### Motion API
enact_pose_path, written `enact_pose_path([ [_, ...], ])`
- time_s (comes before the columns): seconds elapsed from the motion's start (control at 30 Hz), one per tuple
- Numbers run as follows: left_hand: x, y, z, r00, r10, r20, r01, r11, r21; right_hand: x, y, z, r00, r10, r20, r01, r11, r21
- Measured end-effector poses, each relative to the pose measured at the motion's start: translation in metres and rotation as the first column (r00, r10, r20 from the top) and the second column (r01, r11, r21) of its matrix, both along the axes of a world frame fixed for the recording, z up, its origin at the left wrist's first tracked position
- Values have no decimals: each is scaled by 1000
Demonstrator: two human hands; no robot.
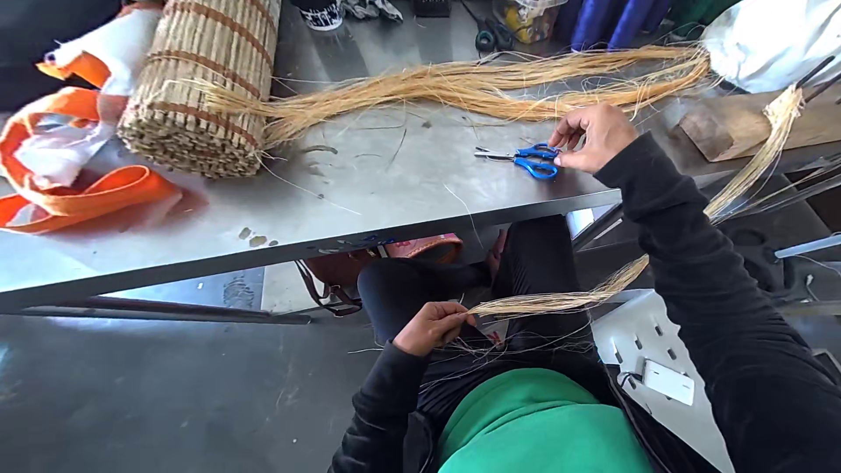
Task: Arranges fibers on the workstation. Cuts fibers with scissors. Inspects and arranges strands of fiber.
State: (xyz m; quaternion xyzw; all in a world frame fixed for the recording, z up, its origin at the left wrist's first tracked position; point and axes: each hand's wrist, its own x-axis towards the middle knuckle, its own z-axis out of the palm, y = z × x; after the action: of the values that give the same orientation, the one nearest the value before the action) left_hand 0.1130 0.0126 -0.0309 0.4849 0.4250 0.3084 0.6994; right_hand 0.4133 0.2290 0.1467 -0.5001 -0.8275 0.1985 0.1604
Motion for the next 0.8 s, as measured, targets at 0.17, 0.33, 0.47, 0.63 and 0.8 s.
enact_pose_path([
  [0.17, 0, -1, 0, 1000, -9, -17, 10, 1000, 21, -28, 3, -2, 958, -28, 286, 36, 999, -23],
  [0.33, -2, -2, 0, 1000, -13, -19, 13, 1000, 11, -48, -11, 1, 909, -23, 416, 20, 1000, 10],
  [0.47, -2, -4, -1, 1000, -10, -12, 10, 1000, 8, -31, -25, -22, 966, 26, 258, -94, 963, 254],
  [0.63, -1, -3, -1, 1000, -17, -14, 17, 1000, 0, -5, -20, -62, 998, 52, -33, -26, 846, 533],
  [0.8, 1, -4, 1, 1000, -5, -31, 4, 1000, -30, 5, -30, -71, 930, 23, -367, 157, 878, 453],
])
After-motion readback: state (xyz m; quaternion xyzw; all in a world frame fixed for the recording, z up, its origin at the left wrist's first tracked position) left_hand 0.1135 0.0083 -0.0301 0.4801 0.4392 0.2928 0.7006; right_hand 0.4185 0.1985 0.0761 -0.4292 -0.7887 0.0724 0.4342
